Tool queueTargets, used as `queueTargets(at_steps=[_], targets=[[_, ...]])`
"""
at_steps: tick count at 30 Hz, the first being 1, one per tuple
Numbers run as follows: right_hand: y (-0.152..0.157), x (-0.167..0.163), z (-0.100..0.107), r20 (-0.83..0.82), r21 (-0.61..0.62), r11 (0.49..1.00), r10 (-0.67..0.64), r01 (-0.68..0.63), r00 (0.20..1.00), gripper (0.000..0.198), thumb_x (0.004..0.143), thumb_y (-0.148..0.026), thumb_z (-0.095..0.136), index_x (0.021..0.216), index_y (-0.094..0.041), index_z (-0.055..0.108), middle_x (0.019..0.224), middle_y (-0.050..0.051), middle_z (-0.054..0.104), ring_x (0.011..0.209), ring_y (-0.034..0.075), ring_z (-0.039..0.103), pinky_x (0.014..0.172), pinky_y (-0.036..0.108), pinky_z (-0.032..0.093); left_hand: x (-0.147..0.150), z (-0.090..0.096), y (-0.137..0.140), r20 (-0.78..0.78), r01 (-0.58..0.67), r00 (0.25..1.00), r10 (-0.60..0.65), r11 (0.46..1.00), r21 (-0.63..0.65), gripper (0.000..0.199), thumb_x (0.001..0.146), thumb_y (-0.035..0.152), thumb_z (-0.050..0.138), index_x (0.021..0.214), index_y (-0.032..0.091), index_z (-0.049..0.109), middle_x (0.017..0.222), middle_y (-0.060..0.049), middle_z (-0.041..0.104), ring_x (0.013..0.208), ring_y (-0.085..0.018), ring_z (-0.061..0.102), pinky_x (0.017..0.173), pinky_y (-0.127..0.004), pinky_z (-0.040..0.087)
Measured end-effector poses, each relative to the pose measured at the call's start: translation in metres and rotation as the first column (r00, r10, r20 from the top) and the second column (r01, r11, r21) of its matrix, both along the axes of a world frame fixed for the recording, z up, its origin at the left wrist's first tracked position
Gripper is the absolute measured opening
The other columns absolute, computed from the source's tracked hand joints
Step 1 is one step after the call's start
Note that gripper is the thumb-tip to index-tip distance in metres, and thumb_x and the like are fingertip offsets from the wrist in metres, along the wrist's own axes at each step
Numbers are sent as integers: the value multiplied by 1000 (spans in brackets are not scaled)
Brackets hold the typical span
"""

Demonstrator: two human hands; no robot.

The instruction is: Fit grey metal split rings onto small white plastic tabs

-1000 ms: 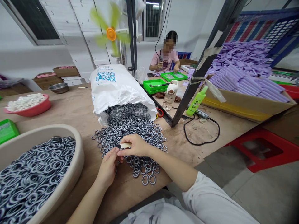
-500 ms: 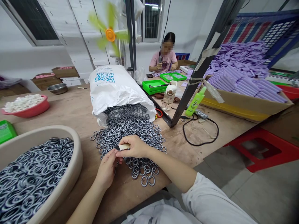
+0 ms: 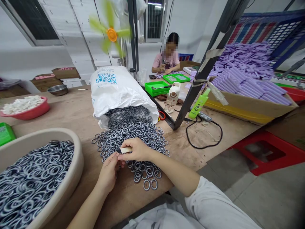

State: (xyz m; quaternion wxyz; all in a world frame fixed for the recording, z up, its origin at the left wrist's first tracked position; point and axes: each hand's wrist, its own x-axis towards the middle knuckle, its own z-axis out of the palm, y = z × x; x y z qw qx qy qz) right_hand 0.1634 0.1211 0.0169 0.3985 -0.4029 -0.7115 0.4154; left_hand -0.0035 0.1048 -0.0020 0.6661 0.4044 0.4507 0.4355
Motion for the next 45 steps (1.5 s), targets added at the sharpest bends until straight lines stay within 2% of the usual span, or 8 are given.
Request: queueTargets(at_steps=[22, 28, 34, 38, 42, 45], targets=[[1, -1, -1, 8, 68, 998, -19, 19, 1000, 27, 73, -41, 77, 81, -17, 69, 71, -2, 66, 65, 10, 58, 62, 20, 41, 1, 2, -1, -24, -6, 1000, 5, 1000, -26, 37, 60, 50, 80, 65, 18, 62, 59, 0, 57, 58, -12, 50, 54, -23, 43], [1, 0, -2, -6, 22, 1000, -9, 9, 1000, 29, 73, -42, 77, 83, -17, 68, 73, -1, 66, 66, 11, 58, 62, 21, 42, 1, 4, -1, -30, -2, 1000, 2, 1000, -8, 40, 59, 52, 80, 65, 17, 62, 59, 0, 58, 58, -12, 50, 54, -23, 43], [3, -1, -5, -174, -87, 994, 50, -66, 983, 37, 71, -48, 79, 81, -16, 64, 71, -1, 65, 66, 12, 60, 63, 23, 44, 4, 8, -2, -21, -11, 1000, 11, 1000, 1, 44, 57, 55, 82, 64, 16, 62, 58, 0, 58, 57, -12, 50, 53, -23, 42], [3, -4, -8, -227, -128, 983, 101, -133, 969, 41, 75, -55, 73, 82, -17, 59, 70, -2, 64, 66, 13, 60, 65, 24, 46, 6, 9, -2, 26, -33, 999, 32, 999, 21, 45, 56, 55, 82, 65, 16, 62, 57, 1, 56, 55, -12, 49, 52, -24, 41], [5, -5, -8, -225, -120, 987, 82, -111, 971, 44, 75, -59, 71, 82, -17, 59, 70, -2, 62, 66, 13, 58, 66, 24, 45, 7, 8, -2, 62, -39, 997, 37, 999, 36, 44, 58, 53, 82, 68, 16, 61, 59, 1, 56, 55, -11, 48, 51, -23, 40], [7, -6, -10, -181, -66, 995, 58, -70, 982, 42, 77, -58, 70, 77, -17, 57, 67, -4, 55, 63, 10, 51, 62, 23, 41, 9, 7, 0, 101, -39, 994, 35, 999, 33, 43, 61, 52, 82, 72, 16, 61, 61, 2, 56, 56, -9, 48, 51, -21, 39]])
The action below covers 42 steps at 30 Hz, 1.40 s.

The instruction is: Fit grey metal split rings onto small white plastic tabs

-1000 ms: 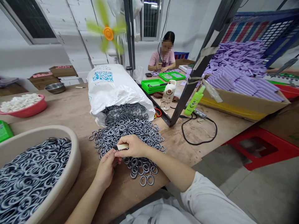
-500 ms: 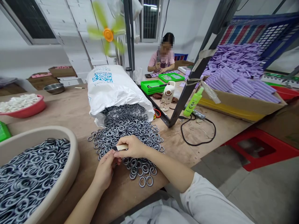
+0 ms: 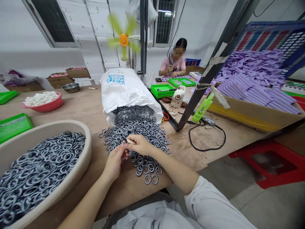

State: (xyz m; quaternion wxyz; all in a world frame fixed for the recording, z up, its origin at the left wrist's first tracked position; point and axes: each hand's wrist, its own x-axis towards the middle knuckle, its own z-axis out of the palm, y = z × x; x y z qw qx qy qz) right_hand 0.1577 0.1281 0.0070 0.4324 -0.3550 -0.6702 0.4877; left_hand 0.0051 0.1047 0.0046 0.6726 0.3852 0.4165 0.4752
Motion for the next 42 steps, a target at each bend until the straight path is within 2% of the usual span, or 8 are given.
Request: queueTargets(at_steps=[3, 5, 7, 12, 17, 36, 40, 42], targets=[[1, -1, -2, 36, 46, 989, -141, 139, 989, 43, 82, -59, 63, 75, -17, 58, 65, -5, 49, 62, 10, 43, 60, 22, 37, 2, 1, 0, 67, -2, 998, 4, 999, -36, 42, 64, 51, 80, 72, 16, 58, 61, 3, 54, 54, -8, 47, 51, -20, 38], [0, -1, -2, 67, 55, 963, -268, 265, 961, 43, 84, -60, 59, 83, -17, 62, 67, -4, 51, 63, 11, 44, 60, 23, 36, 2, 3, 0, 108, 13, 994, -7, 998, -57, 43, 67, 52, 78, 66, 17, 53, 59, 4, 52, 51, -7, 45, 52, -21, 39], [-1, 0, 0, 149, 134, 940, -332, 314, 931, 42, 83, -59, 60, 83, -17, 64, 66, -3, 53, 61, 11, 44, 59, 24, 34, 2, 4, 1, 145, 20, 989, -9, 997, -72, 43, 67, 51, 78, 66, 17, 53, 58, 4, 50, 50, -7, 44, 54, -21, 41], [-10, 0, 7, 416, 433, 880, -388, 196, 822, 42, 92, -52, 51, 69, -18, 60, 64, 1, 57, 62, 13, 50, 61, 26, 31, 0, 4, 4, 228, -19, 973, 38, 996, -87, 44, 68, 51, 79, 66, 16, 52, 57, 4, 49, 50, -6, 43, 52, -21, 41], [-18, -4, 9, 479, 533, 833, -439, 145, 760, 48, 95, -55, 43, 68, -19, 59, 65, 2, 58, 61, 13, 50, 59, 26, 30, 1, 4, 1, 251, -18, 967, 37, 997, -79, 44, 68, 50, 79, 64, 16, 51, 56, 4, 50, 49, -6, 45, 52, -20, 41], [-18, -5, 8, 498, 516, 850, -402, 110, 768, 52, 96, -58, 38, 67, -19, 57, 65, 3, 58, 63, 13, 51, 60, 26, 31, -1, 4, -1, 266, 41, 964, -9, 992, -116, 36, 74, 43, 75, 63, 16, 52, 53, 4, 49, 49, -7, 47, 53, -20, 43], [-15, -7, 5, 503, 443, 888, -361, 125, 785, 50, 96, -57, 41, 67, -19, 58, 66, 2, 60, 62, 13, 51, 60, 26, 31, -4, 4, 1, 305, 113, 950, -59, 980, -161, 34, 78, 40, 71, 63, 17, 52, 55, 4, 46, 52, -8, 47, 57, -22, 46], [-7, -5, 2, 493, 387, 903, -373, 186, 786, 48, 95, -56, 43, 68, -20, 57, 65, 1, 59, 61, 12, 50, 59, 25, 30, -6, 5, 1, 306, 150, 948, -91, 973, -175, 33, 78, 39, 70, 63, 17, 51, 54, 5, 44, 51, -8, 45, 58, -23, 47]])
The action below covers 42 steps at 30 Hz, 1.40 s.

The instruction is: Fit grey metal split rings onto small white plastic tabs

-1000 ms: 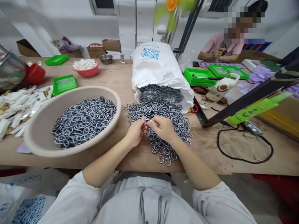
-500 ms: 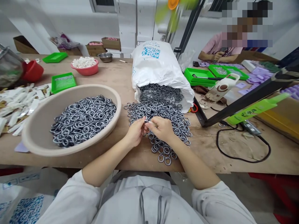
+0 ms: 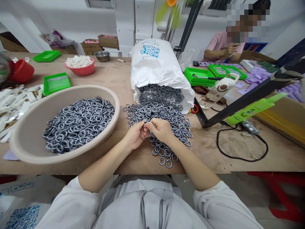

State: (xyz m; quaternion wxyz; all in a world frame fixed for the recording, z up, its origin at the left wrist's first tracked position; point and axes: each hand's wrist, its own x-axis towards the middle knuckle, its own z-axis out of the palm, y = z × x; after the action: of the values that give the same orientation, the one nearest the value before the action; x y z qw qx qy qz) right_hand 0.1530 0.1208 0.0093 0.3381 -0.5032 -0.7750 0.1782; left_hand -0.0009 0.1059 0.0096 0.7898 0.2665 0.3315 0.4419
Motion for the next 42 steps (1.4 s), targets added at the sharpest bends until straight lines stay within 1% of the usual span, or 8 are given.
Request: queueTargets(at_steps=[5, 11, 21, 26, 30, 35, 38, 42], targets=[[14, 13, 2, -188, -40, 968, -251, 248, 949, 50, 94, -60, 42, 63, -21, 49, 52, -4, 43, 54, 12, 40, 55, 26, 27, 2, 5, -6, -6, 100, 995, -100, 990, 104, 36, 80, 42, 70, 63, 18, 50, 57, 4, 44, 52, -8, 41, 64, -24, 47], [-4, -4, 13, -309, -96, 993, 38, -71, 950, 37, 84, -56, 63, 85, -19, 60, 70, -2, 60, 66, 12, 53, 62, 24, 38, 3, 3, -7, -73, 2, 997, 7, 992, 129, 35, 76, 39, 73, 62, 17, 50, 56, 4, 45, 53, -7, 42, 55, -20, 41], [1, -7, 6, -585, -273, 913, 92, -302, 806, 42, 86, -58, 59, 72, -20, 47, 65, -3, 63, 61, 12, 61, 59, 22, 44, 1, 3, -7, -116, 52, 992, -42, 995, 82, 38, 70, 43, 80, 65, 16, 54, 57, 4, 49, 52, -6, 41, 56, -20, 44], [0, -5, 9, -447, -191, 962, 92, -196, 890, 39, 76, -55, 72, 78, -18, 59, 65, -5, 56, 60, 9, 51, 58, 21, 37, 0, 1, -7, -154, -5, 988, 17, 997, 75, 44, 63, 47, 84, 63, 15, 54, 56, 4, 50, 52, -7, 43, 58, -22, 47], [1, -6, 8, -428, -210, 963, 67, -171, 901, 43, 85, -58, 60, 69, -19, 52, 62, -5, 54, 61, 10, 49, 60, 21, 36, 1, 4, -8, -138, 32, 990, -22, 997, 70, 42, 65, 46, 83, 64, 15, 54, 57, 4, 49, 51, -6, 41, 54, -20, 44], [10, -7, 7, -227, -115, 992, -73, 47, 971, 44, 92, -52, 53, 63, -19, 51, 59, -5, 49, 59, 10, 44, 58, 22, 32, 2, 3, -6, -198, 30, 980, -14, 997, 77, 43, 60, 48, 85, 67, 14, 59, 61, 2, 54, 53, -7, 43, 56, -21, 44], [23, -3, 9, 39, -46, 975, -217, 219, 975, 25, 94, -41, 51, 90, -23, 67, 84, -1, 68, 76, 15, 59, 68, 25, 39, 2, -1, -3, -277, 15, 960, 28, 988, 151, 43, 59, 50, 85, 70, 14, 64, 66, 0, 58, 56, -8, 46, 54, -20, 40], [41, 2, 11, 385, -36, 936, -310, 349, 869, 31, 95, -38, 48, 121, -26, 63, 117, 6, 70, 101, 22, 65, 80, 32, 47, 0, 7, -7, -427, 28, 894, 135, 934, 355, 41, 69, 55, 76, 76, 16, 66, 74, -3, 65, 61, -11, 52, 57, -23, 41]])
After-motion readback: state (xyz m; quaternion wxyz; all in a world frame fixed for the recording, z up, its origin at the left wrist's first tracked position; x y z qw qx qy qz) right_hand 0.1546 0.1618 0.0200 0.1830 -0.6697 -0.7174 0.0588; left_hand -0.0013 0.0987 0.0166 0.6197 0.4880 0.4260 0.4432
